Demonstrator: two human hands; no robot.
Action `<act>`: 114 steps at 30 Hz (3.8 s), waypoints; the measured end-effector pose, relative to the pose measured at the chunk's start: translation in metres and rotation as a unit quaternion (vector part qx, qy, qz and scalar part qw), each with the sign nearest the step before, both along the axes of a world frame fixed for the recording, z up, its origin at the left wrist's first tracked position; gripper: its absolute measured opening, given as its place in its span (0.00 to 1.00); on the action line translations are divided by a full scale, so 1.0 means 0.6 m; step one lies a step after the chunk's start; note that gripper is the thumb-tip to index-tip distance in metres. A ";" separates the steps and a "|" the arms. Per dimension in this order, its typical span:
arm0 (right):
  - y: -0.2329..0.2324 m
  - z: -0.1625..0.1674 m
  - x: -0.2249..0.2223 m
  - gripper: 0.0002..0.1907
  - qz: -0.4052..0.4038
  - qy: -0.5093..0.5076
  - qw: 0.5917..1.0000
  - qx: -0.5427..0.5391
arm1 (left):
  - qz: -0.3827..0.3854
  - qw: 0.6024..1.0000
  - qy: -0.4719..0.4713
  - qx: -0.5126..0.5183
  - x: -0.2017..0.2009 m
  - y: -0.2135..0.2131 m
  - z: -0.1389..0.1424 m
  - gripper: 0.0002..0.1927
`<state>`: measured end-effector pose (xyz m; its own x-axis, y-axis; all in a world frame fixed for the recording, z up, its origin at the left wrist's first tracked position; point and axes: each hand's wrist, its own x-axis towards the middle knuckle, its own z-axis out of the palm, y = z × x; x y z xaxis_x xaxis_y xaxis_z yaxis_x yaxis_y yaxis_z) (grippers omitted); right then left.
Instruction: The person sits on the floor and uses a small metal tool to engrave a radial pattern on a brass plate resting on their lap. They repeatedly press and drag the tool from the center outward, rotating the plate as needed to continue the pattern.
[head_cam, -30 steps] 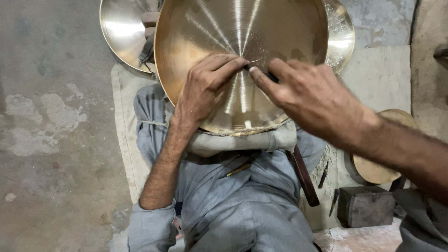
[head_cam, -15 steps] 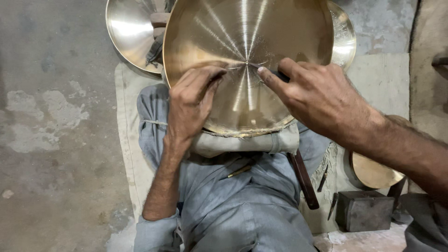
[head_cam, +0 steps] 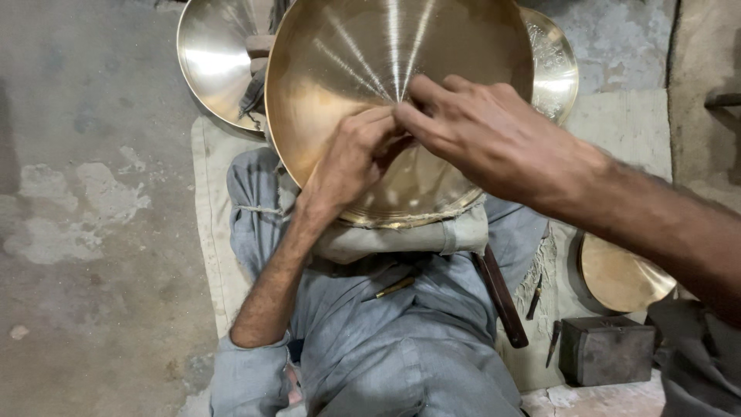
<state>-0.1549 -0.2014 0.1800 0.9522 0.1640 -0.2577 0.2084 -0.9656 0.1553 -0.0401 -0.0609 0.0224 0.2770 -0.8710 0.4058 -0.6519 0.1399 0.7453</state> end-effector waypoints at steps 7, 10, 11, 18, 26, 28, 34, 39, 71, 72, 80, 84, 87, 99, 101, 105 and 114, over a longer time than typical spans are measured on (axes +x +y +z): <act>-0.019 -0.040 -0.003 0.20 -0.028 -0.030 0.998 0.048 | -0.049 0.998 0.027 -0.003 -0.010 -0.010 0.015 0.14; -0.020 -0.026 -0.002 0.20 -0.028 0.003 0.999 0.028 | -0.055 0.998 0.028 -0.020 -0.014 -0.015 0.020 0.14; -0.015 -0.008 0.001 0.22 -0.022 0.020 0.999 0.017 | -0.055 0.998 0.030 -0.016 -0.015 -0.016 0.021 0.14; 0.055 0.161 0.049 0.23 0.123 -0.218 0.961 0.117 | -0.062 0.997 -0.033 0.011 -0.013 -0.009 0.022 0.13; -0.005 -0.019 0.015 0.37 -0.065 0.050 0.995 0.052 | -0.078 0.996 -0.030 0.019 -0.005 -0.018 0.009 0.07; -0.015 -0.038 -0.006 0.28 -0.096 0.123 0.988 -0.009 | -0.056 0.997 0.023 0.053 -0.007 -0.019 0.008 0.05; -0.002 -0.019 -0.003 0.15 -0.004 0.065 0.997 0.046 | 0.078 0.993 -0.012 -0.092 0.009 0.028 0.031 0.07; 0.003 -0.008 0.018 0.12 -0.088 0.203 0.970 0.097 | 0.319 0.945 0.032 -0.069 0.020 0.112 0.039 0.09; 0.031 0.003 0.044 0.16 -0.196 0.067 0.978 0.029 | 0.414 0.903 0.109 -0.035 0.030 0.116 0.001 0.14; 0.030 0.002 0.040 0.16 -0.200 0.052 0.978 0.035 | 0.413 0.903 0.109 -0.036 0.030 0.116 0.000 0.14; 0.037 -0.026 0.005 0.14 -0.211 0.010 0.977 -0.029 | 0.415 0.902 0.110 -0.047 0.031 0.114 -0.006 0.14; 0.068 -0.049 0.001 0.12 -0.191 0.035 0.979 -0.057 | 0.414 0.903 0.102 -0.048 0.031 0.115 -0.008 0.14; 0.098 -0.068 -0.003 0.14 -0.120 0.025 0.987 -0.108 | 0.416 0.902 0.104 -0.049 0.032 0.115 -0.009 0.13; 0.082 -0.044 -0.035 0.11 0.003 0.081 0.993 -0.082 | 0.413 0.903 0.109 -0.049 0.029 0.114 -0.002 0.14; 0.071 -0.037 -0.022 0.13 -0.014 0.078 0.995 -0.055 | 0.416 0.902 0.111 -0.046 0.027 0.115 -0.001 0.14; 0.048 -0.025 0.006 0.15 -0.081 0.056 0.995 -0.032 | 0.416 0.901 0.116 -0.050 0.027 0.112 0.000 0.13; 0.017 -0.007 0.007 0.13 -0.181 -0.038 0.982 0.043 | 0.420 0.899 0.118 -0.049 0.025 0.114 -0.001 0.13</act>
